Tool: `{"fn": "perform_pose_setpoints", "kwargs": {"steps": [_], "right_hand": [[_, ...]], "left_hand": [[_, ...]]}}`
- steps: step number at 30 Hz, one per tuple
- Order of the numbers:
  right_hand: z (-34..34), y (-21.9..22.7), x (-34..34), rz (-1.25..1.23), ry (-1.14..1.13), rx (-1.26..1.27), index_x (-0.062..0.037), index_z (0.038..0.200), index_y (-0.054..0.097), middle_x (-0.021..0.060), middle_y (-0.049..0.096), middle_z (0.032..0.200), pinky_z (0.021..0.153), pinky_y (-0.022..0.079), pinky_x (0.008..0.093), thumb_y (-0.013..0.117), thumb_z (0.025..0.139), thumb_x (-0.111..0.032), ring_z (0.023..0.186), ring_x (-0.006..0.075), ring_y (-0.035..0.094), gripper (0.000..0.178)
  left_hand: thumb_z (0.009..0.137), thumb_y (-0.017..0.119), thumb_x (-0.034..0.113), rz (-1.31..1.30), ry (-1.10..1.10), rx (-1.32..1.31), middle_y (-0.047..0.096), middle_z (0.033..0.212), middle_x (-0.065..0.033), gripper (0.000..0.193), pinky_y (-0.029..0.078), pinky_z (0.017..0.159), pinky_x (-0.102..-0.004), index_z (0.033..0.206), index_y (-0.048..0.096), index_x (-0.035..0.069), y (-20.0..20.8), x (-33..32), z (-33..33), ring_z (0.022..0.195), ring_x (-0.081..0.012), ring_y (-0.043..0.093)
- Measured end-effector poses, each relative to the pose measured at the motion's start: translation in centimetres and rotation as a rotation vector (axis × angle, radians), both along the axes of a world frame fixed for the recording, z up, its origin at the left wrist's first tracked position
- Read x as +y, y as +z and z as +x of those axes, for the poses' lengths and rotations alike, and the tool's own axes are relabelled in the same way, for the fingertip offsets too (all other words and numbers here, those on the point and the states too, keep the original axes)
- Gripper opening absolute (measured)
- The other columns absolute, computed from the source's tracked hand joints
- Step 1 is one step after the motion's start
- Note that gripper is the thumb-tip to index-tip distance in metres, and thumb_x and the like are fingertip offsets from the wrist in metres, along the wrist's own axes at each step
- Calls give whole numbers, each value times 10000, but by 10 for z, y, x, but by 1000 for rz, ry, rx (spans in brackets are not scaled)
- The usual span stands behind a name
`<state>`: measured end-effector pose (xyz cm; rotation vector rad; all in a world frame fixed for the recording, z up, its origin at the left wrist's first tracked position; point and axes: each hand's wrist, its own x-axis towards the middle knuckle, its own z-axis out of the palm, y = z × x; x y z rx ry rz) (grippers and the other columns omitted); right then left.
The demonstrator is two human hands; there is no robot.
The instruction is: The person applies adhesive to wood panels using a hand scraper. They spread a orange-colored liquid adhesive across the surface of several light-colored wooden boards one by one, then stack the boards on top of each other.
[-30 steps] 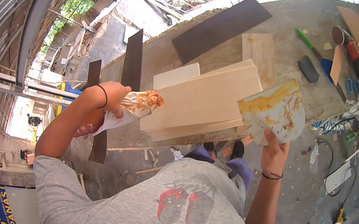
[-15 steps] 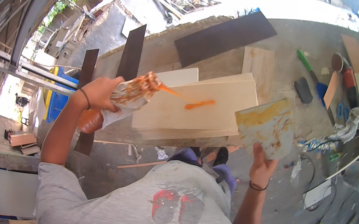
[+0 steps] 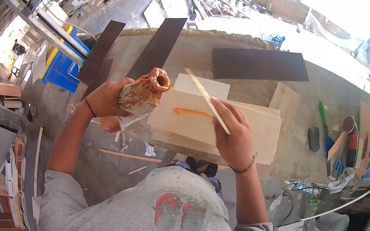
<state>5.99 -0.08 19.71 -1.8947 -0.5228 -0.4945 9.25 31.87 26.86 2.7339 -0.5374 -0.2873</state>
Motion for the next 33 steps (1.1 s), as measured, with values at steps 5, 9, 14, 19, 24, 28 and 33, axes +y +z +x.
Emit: {"fn": "perform_pose_setpoints", "kwargs": {"steps": [5,9,14,19,24,28,33], "right_hand": [[18,-3,39,-227,110,-12,-98,1154,591,82,612,1039,811,475,371,533,709,38,946,268,578,468],[6,-25,32,-416,142,109,-72,1119,607,87,619,1029,795,472,364,529,748,28,907,276,587,392],[4,-38,23,-475,38,261,-84,1189,554,124,622,944,765,479,402,534,762,-13,875,321,596,434],[2,-27,21,-382,-49,431,-69,1277,421,207,625,910,735,476,445,549,770,-31,823,394,595,524],[8,-25,17,-446,102,342,-38,1261,428,239,627,945,753,494,393,618,755,-32,830,402,611,541],[6,7,36,-542,177,484,-44,1244,446,219,624,967,727,497,378,637,755,-29,830,370,615,525],[22,-2,45,-637,203,333,-52,1115,512,163,615,956,716,488,390,653,730,-18,879,336,591,411]], "left_hand": [[577,841,247,-251,45,-120,651,900,-156,702,510,748,-389,1154,474,92,-16,16,-6,868,-342,634],[579,843,237,-367,122,-103,650,957,-158,732,513,770,-377,1184,464,79,-25,31,-10,921,-322,635],[580,848,225,-445,170,-190,644,1038,-151,787,509,817,-364,1216,431,23,-43,52,-7,985,-289,628],[582,854,191,-494,261,-240,622,1089,-161,841,501,850,-348,1245,386,-31,-94,95,-10,1005,-261,621],[605,846,183,-710,546,-442,623,1072,-160,796,505,833,-341,1231,405,-33,-142,114,-19,986,-250,625],[594,860,229,-663,740,-658,610,1068,-170,809,502,827,-345,1207,416,-54,-172,111,-28,975,-259,621],[615,850,239,-842,776,-687,545,1165,-184,856,481,868,-350,1239,353,-72,-194,125,-26,1033,-256,582]]}}
